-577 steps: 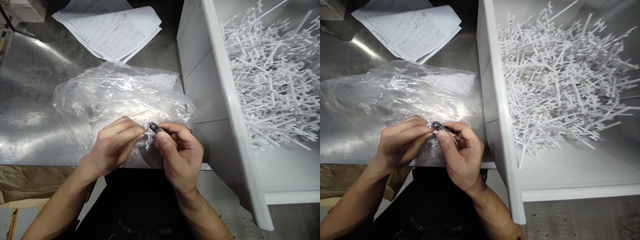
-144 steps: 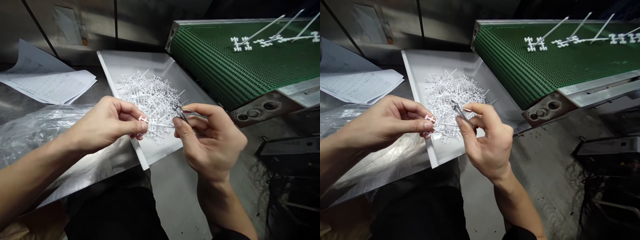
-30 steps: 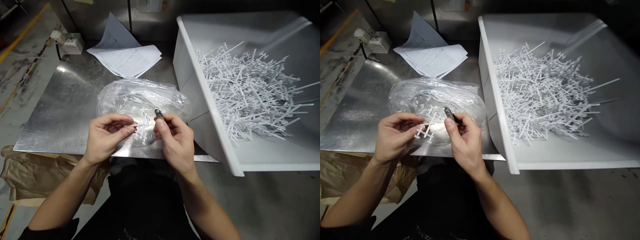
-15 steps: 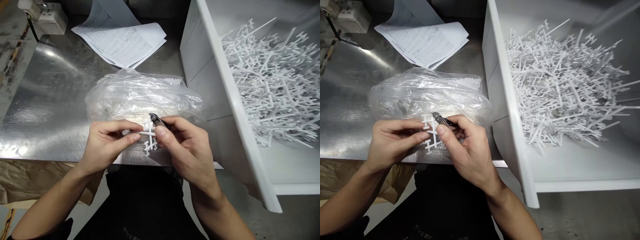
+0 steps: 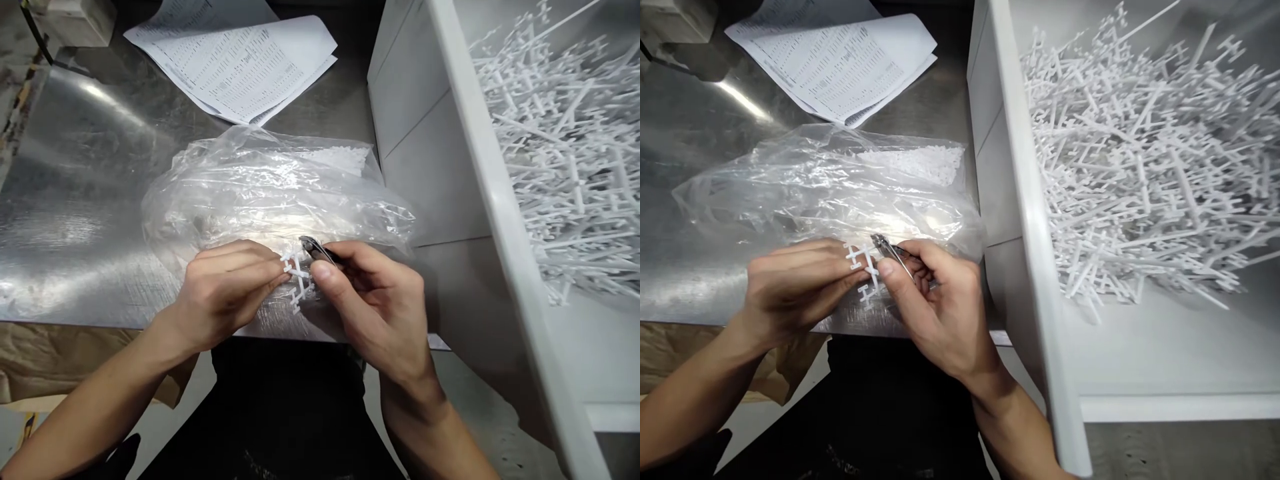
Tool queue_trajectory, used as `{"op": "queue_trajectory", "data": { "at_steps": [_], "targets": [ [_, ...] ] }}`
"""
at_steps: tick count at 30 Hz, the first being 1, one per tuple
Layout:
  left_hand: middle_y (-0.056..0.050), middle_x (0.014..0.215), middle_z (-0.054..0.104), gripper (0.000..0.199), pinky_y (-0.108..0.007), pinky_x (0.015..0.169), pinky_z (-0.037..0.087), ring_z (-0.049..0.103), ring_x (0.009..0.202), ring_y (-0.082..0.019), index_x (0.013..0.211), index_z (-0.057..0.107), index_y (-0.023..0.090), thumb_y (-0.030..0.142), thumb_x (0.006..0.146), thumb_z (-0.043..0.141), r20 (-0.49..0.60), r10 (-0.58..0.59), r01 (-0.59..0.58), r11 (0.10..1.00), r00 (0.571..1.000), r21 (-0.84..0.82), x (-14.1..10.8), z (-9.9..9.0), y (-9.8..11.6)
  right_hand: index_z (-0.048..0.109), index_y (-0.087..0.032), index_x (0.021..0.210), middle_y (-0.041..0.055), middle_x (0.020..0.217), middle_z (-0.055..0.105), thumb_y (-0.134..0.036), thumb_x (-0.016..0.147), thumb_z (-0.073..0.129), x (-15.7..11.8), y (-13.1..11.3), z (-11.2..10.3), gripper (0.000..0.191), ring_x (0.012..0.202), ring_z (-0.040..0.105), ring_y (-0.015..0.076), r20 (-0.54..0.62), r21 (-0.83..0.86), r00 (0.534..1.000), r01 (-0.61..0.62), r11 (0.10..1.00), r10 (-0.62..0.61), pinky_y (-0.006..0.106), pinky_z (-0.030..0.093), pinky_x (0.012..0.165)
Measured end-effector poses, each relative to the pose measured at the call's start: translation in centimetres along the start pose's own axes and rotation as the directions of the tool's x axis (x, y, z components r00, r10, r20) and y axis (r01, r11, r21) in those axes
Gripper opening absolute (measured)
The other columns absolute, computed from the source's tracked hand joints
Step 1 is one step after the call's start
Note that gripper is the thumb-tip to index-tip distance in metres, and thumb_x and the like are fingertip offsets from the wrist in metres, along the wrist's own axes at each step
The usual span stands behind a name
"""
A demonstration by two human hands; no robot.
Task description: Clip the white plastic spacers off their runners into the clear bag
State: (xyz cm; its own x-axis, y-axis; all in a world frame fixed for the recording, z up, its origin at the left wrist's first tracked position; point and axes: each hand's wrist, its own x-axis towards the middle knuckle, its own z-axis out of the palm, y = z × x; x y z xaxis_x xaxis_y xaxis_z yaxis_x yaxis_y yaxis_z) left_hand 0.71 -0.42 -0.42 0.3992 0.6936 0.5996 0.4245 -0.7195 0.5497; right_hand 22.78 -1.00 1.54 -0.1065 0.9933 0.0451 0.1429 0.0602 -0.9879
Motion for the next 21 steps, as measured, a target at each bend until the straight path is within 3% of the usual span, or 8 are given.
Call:
{"op": "queue_trajectory", "data": {
  "at_steps": [6,13,17,21],
  "targets": [
    [-0.003,0.088,0.080,0.015,-0.031,0.081,0.070,0.082,0.087,-0.017,0.106,0.073,0.018,0.005,0.100,0.079,0.019,-0.080,0.081,0.997,0.997,-0.015,-0.01,-0.22,0.37,0.083,-0.018,0.103,-0.0030,0.072,0.071,-0.029,0.098,0.084,-0.24,0.21,-0.11,0.012,0.061,0.063,0.0112,-0.046,0.001,0.999,-0.023,1.000,0.023,0.024,0.053,0.057],
    [-0.005,0.095,0.082,0.016,-0.030,0.086,0.070,0.082,0.091,-0.018,0.109,0.073,0.015,0.003,0.100,0.078,0.046,0.021,-0.023,0.999,0.999,0.043,-0.30,-0.40,0.05,0.082,-0.019,0.097,-0.0057,0.064,0.061,-0.028,0.101,0.080,-0.10,-0.20,0.12,0.010,0.055,0.052,0.0090,-0.014,-0.066,1.000,0.016,0.998,-0.017,0.021,0.045,0.049],
    [-0.007,0.104,0.083,0.020,-0.032,0.089,0.070,0.080,0.096,-0.019,0.116,0.073,0.014,0.002,0.101,0.073,0.076,0.079,-0.086,0.992,0.994,0.093,-0.38,-0.30,-0.28,0.082,-0.019,0.097,-0.0054,0.064,0.063,-0.025,0.101,0.079,-0.06,-0.16,0.25,0.008,0.054,0.053,0.0095,-0.018,-0.102,0.999,0.047,0.994,-0.049,0.023,0.046,0.049],
    [-0.008,0.100,0.082,0.017,-0.034,0.089,0.069,0.080,0.093,-0.021,0.111,0.073,0.014,0.001,0.101,0.068,0.125,0.114,-0.128,0.986,0.986,0.108,0.09,-0.34,-0.47,0.084,-0.020,0.103,-0.0037,0.069,0.071,-0.028,0.103,0.080,-0.17,-0.01,0.24,0.009,0.054,0.059,0.0110,-0.039,-0.080,0.999,0.030,0.996,-0.033,0.025,0.050,0.051]
  ]
}}
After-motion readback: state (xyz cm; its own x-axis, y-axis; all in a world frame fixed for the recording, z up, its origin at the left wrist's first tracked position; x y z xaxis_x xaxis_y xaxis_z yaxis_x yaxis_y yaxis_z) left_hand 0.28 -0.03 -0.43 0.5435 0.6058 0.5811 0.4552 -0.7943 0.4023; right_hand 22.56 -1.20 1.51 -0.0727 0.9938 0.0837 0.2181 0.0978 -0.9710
